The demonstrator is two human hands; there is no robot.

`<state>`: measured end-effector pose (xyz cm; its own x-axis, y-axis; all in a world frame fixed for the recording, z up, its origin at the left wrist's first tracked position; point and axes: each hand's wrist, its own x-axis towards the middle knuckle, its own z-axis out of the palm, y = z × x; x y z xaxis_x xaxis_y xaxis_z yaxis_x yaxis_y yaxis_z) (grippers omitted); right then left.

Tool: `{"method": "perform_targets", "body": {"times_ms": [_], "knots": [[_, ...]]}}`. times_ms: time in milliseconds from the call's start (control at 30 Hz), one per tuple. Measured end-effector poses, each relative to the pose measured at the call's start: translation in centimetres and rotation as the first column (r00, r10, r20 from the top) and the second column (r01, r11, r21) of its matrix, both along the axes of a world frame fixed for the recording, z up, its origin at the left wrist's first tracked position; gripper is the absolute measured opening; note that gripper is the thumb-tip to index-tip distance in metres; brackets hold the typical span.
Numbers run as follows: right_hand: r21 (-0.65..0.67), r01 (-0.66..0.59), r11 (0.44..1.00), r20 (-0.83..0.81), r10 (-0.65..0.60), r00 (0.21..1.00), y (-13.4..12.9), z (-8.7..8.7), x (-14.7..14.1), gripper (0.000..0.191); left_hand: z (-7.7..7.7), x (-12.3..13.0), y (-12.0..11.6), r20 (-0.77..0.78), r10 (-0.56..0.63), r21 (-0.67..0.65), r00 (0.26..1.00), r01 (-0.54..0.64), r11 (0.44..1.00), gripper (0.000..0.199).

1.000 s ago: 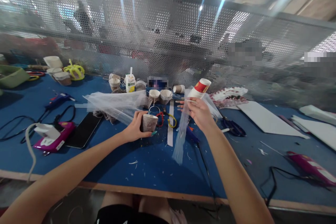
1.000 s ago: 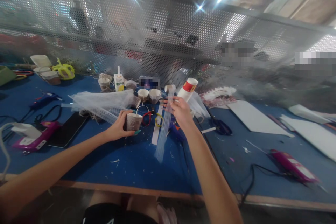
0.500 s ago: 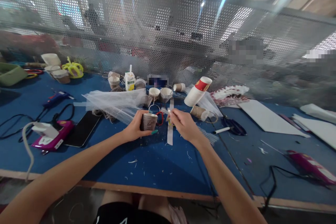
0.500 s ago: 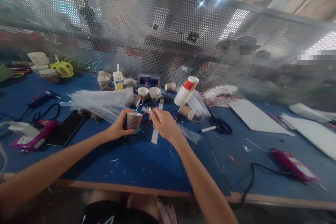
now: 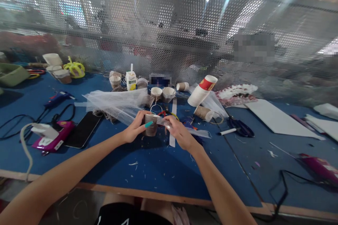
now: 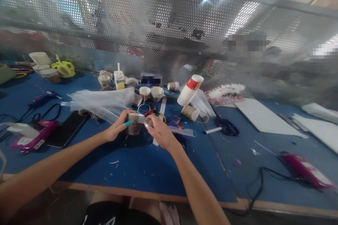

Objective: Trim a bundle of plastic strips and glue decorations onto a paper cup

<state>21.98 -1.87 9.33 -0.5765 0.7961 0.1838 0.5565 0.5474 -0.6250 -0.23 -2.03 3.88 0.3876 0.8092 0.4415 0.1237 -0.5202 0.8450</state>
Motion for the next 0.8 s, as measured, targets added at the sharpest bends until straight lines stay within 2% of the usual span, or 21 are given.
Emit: {"method": "perform_targets", "body": {"times_ms": [167,300,400,567,633,800], "knots": [[0.056,0.096,0.994,-0.071,-0.092,0.993,-0.2,-0.9,-0.3,0.018,-0.7,0.1,0.5,0.040,0.028,-0.012,0.999,-0.027,1.000,0.047],[0.235,0.129,0.964,0.011,-0.135,0.991,0.0,-1.6,-0.8,0.019,-0.8,0.2,0.5,0.041,0.043,-0.015,0.998,-0.042,0.999,0.050],[0.388,0.119,0.914,0.054,-0.152,0.987,0.2,-2.0,-1.3,0.026,-0.8,0.3,0.5,0.057,0.078,-0.043,0.995,-0.076,0.996,0.053],[0.590,0.121,0.798,0.120,-0.235,0.965,0.5,-2.2,-2.2,0.037,-1.0,0.4,0.6,0.076,0.101,-0.113,0.992,-0.092,0.989,0.049],[0.622,0.114,0.774,0.138,-0.252,0.958,0.7,-2.3,-2.5,0.038,-1.0,0.4,0.6,0.088,0.091,-0.091,0.992,-0.083,0.992,0.045],[0.630,0.105,0.770,0.161,-0.261,0.952,1.0,-2.7,-2.6,0.038,-0.6,0.3,0.4,0.064,0.061,-0.003,0.996,-0.061,0.998,0.040]]}}
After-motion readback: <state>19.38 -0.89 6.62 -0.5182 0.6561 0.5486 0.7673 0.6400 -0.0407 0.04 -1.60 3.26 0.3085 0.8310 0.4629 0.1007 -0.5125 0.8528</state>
